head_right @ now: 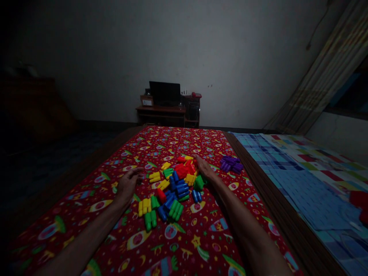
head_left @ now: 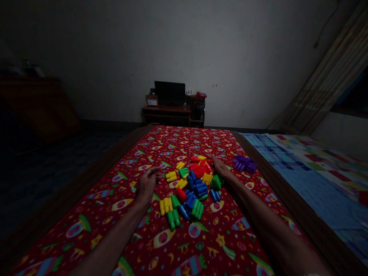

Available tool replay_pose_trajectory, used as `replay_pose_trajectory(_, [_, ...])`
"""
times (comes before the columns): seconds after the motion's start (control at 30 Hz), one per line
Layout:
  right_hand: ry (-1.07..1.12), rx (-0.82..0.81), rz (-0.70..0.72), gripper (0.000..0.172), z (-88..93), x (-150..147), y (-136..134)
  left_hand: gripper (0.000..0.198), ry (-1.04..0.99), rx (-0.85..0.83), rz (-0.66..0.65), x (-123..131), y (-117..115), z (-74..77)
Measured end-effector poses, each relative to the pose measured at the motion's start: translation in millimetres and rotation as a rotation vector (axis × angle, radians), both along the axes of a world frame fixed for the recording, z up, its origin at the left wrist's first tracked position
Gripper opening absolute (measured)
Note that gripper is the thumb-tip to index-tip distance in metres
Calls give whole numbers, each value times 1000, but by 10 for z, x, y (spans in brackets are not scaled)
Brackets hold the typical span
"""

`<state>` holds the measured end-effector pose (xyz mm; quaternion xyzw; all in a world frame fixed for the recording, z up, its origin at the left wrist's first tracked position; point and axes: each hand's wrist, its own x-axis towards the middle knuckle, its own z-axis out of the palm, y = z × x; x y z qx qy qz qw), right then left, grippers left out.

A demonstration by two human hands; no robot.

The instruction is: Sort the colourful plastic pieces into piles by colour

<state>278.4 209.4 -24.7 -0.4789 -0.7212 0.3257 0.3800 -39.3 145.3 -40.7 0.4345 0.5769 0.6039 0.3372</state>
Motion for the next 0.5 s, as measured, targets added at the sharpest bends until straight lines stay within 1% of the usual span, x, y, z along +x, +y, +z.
replay_pose_trajectory(0.07, [0,-19,75,92,51,-191,-21,36,39,33,24,-2,7,1])
replay_pose_trajectory(0.13, [0,-24,138,91,65,-356,-120,36,66,76,38,-4,5,7])
replay_pose_trajectory(0.23, [14,-23,251,85,74,-528,-326,39,85,99,36,-4,-12,19])
replay_pose_trajectory(0.3, [27,-14,294,79,115,-592,-392,41,100,90,28,-4,-18,20])
replay_pose_trajectory(0.33, [31,4,282,78,148,-612,-378,42,96,85,26,-5,-16,17])
replay_pose_trajectory(0.4, [14,58,214,79,225,-637,-247,43,69,83,16,-4,-5,9])
replay_pose_trajectory(0.5, [-53,126,122,85,299,-675,96,42,30,89,4,2,9,2])
